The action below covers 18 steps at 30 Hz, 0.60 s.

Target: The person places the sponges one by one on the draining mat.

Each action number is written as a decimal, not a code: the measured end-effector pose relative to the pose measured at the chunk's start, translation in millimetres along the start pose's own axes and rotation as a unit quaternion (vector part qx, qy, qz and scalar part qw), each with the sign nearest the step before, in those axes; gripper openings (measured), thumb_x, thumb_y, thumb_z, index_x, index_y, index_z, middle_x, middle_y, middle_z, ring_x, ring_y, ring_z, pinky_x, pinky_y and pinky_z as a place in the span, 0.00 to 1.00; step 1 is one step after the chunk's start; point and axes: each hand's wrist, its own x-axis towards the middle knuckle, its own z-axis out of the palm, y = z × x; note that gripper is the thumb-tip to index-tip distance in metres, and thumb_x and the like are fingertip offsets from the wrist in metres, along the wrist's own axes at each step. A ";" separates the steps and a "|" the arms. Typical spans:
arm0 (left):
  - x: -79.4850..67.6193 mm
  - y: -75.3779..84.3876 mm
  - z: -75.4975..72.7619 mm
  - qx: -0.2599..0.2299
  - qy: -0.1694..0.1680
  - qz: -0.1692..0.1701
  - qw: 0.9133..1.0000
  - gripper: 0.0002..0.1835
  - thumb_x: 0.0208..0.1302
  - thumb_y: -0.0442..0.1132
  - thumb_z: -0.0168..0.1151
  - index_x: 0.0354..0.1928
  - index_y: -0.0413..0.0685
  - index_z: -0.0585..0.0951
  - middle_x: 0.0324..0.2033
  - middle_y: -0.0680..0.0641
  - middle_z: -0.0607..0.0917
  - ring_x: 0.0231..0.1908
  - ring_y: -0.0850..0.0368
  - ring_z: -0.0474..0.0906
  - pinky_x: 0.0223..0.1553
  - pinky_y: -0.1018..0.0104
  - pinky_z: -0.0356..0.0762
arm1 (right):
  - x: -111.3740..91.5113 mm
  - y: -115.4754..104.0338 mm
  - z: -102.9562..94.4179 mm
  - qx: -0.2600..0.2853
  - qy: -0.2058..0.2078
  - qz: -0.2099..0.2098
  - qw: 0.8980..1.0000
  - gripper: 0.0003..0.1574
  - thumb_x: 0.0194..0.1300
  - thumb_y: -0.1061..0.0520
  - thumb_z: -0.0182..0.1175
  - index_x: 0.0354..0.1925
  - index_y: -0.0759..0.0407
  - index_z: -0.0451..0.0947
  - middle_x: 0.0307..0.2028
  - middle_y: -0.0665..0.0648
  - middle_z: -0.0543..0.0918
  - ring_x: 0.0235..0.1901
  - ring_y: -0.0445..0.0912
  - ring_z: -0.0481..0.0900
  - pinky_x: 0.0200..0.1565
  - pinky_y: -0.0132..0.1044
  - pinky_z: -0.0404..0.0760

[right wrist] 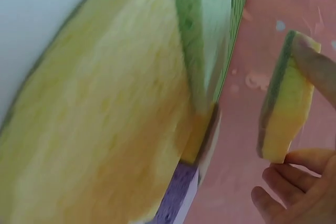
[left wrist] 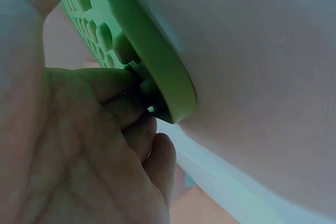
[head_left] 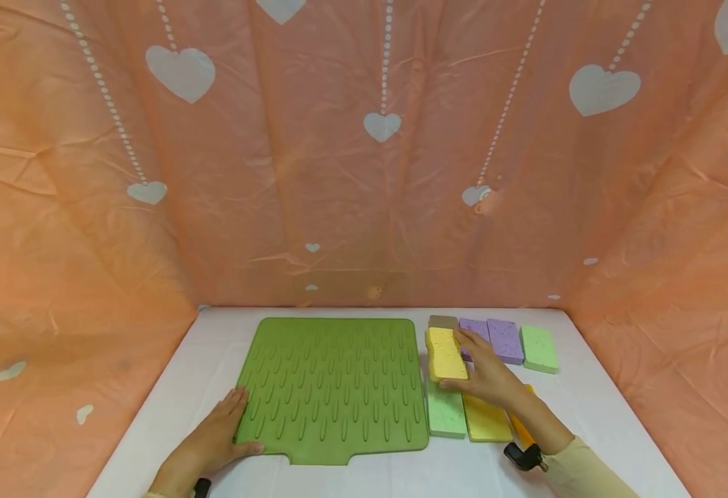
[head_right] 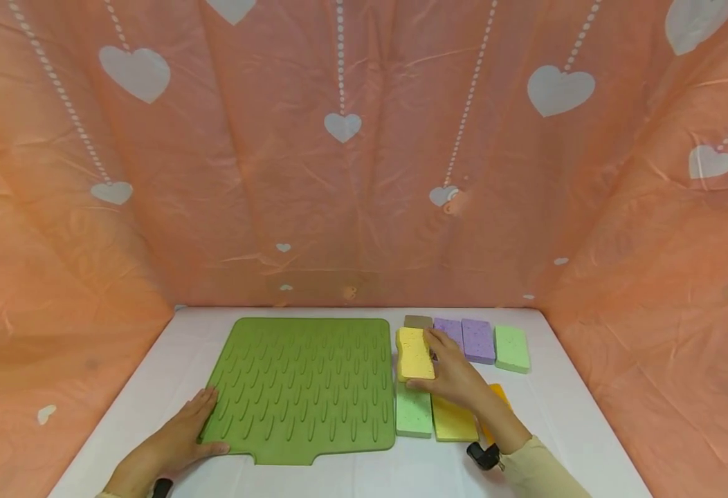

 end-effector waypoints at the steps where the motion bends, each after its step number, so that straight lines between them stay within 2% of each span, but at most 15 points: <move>1: -0.1 0.2 0.1 -0.002 0.000 0.000 1.000 0.65 0.57 0.60 0.80 0.78 0.19 0.57 0.79 0.21 0.55 0.79 0.21 0.49 0.77 0.27 0.54 | 2.2 -2.2 2.2 -0.001 0.000 -0.005 1.000 0.72 0.58 0.40 0.83 0.81 0.75 0.56 0.79 0.78 0.59 0.77 0.76 0.58 0.72 0.73 0.65; 7: -0.9 -0.7 1.6 -0.004 0.005 0.000 1.000 0.65 0.56 0.60 0.81 0.78 0.19 0.57 0.79 0.20 0.55 0.79 0.21 0.49 0.76 0.27 0.54 | 15.1 -13.7 14.1 0.002 -0.003 -0.016 1.000 0.71 0.58 0.40 0.83 0.80 0.75 0.57 0.79 0.75 0.60 0.78 0.75 0.57 0.72 0.73 0.66; 11: -0.6 -1.4 1.1 0.001 0.002 0.003 1.000 0.65 0.56 0.60 0.81 0.77 0.18 0.58 0.79 0.20 0.55 0.79 0.20 0.49 0.76 0.27 0.54 | 24.8 -20.7 21.1 0.010 -0.008 -0.023 1.000 0.72 0.59 0.39 0.82 0.82 0.73 0.56 0.81 0.73 0.60 0.78 0.72 0.60 0.71 0.70 0.71; 14: 0.1 -1.1 0.3 0.006 0.002 0.005 1.000 0.65 0.56 0.59 0.81 0.77 0.17 0.58 0.78 0.19 0.55 0.79 0.20 0.50 0.76 0.27 0.54 | 32.4 -26.1 25.8 0.010 -0.009 -0.029 0.999 0.73 0.59 0.38 0.82 0.82 0.72 0.55 0.80 0.74 0.59 0.75 0.69 0.67 0.70 0.66 0.74; 18: 0.5 0.7 0.9 -0.001 0.008 0.005 1.000 0.65 0.56 0.58 0.82 0.77 0.18 0.57 0.78 0.20 0.55 0.79 0.21 0.50 0.77 0.28 0.55 | 41.9 -34.7 30.2 0.006 -0.004 -0.037 0.999 0.73 0.57 0.38 0.83 0.81 0.72 0.56 0.79 0.75 0.62 0.74 0.70 0.68 0.70 0.66 0.74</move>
